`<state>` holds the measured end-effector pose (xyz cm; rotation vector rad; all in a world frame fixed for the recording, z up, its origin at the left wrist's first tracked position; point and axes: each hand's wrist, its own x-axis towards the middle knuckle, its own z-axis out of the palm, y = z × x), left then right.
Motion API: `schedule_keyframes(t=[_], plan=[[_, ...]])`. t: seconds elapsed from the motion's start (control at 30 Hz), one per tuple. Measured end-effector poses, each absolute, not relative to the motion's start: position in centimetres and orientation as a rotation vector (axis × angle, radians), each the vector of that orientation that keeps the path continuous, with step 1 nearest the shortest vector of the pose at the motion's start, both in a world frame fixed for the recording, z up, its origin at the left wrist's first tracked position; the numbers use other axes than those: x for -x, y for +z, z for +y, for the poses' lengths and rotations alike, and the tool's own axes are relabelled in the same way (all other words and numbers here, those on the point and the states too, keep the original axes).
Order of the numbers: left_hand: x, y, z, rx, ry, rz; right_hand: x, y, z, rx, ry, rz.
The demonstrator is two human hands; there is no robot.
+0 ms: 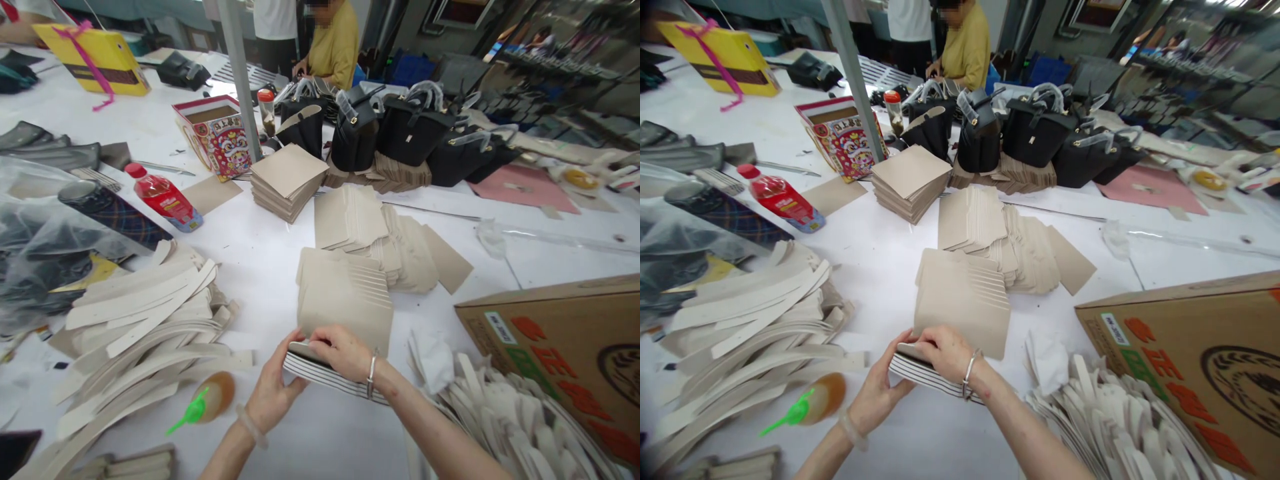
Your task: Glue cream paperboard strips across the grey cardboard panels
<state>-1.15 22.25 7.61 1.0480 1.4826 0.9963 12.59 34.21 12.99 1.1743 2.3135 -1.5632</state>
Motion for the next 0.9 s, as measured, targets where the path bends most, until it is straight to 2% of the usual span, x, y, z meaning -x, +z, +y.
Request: schedule_keyframes(t=[0.53,0.9], plan=[[1.2,6.3,21.7,-1.135,1.0,1.526,-16.7,13.9,34.9,-1.181,-1.2,2.407],[1.2,6.1,21.4,-1.279,0.963,1.587,-17.6,12.3,34.5,-1.287,-0.981,2.37]])
